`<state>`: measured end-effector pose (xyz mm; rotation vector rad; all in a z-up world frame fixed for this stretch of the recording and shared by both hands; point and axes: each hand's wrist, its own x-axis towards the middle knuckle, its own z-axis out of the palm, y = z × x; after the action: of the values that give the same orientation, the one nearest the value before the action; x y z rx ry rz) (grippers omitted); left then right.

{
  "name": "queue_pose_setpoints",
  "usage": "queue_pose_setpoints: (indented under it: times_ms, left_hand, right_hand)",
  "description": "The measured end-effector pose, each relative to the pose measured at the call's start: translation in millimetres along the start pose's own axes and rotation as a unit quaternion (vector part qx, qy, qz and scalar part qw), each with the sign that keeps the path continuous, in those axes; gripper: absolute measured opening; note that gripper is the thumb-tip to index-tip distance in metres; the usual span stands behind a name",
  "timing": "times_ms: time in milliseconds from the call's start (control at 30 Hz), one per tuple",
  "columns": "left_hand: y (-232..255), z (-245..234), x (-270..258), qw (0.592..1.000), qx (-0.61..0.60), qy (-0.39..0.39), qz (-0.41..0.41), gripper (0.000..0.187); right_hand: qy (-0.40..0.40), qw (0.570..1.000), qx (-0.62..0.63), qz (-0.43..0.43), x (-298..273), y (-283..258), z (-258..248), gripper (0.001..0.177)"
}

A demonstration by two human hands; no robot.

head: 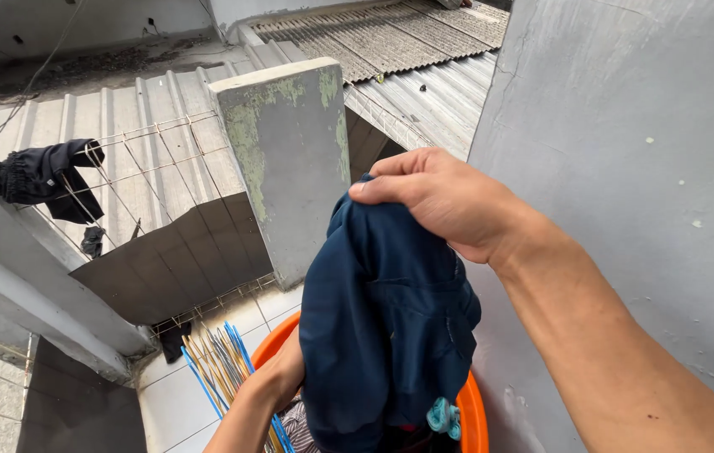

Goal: Hang several pieces of laundry on a bamboo drying rod using hangers.

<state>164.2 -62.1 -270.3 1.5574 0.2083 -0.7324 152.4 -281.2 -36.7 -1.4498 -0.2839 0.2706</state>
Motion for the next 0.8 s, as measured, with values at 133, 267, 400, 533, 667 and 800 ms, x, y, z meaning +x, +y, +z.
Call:
queue_pose_setpoints:
  times_ms: [133, 267, 400, 533, 667, 800]
  left_hand:
    - [1, 5, -7, 0.999, 0.015, 0.039, -0.026, 0.071]
    - [13, 1, -16, 0.993, 0.077, 0.088, 0.023, 0.085]
    - [54, 13, -58, 0.990, 0.056, 0.056, 0.117, 0.092]
    - [96, 23, -96, 0.990, -0.037, -0.012, 0.133, 0.086]
    - [116, 26, -118, 0.965, -0.068, -0.082, 0.238, 0.064]
    - [133, 29, -142, 0.938, -0.156, -0.157, 0.266, 0.051]
  right_hand:
    - [0.044, 0.966, -0.253, -0.032, -11, 4, 2, 0.026]
    - [0.086, 0.936, -0.333, -0.074, -22, -10, 10, 0.018]
    - [0.115, 0.952, -0.240, -0.151, -19, -22, 6, 0.021]
    - [0.093, 0.943, -0.245, -0.204, -15, -22, 2, 0.018]
    - [0.111, 0.958, -0.233, -0.124, -19, 0, -14, 0.012]
    - [0.059, 0.969, -0.228, -0.073, -21, 31, -39, 0.022]
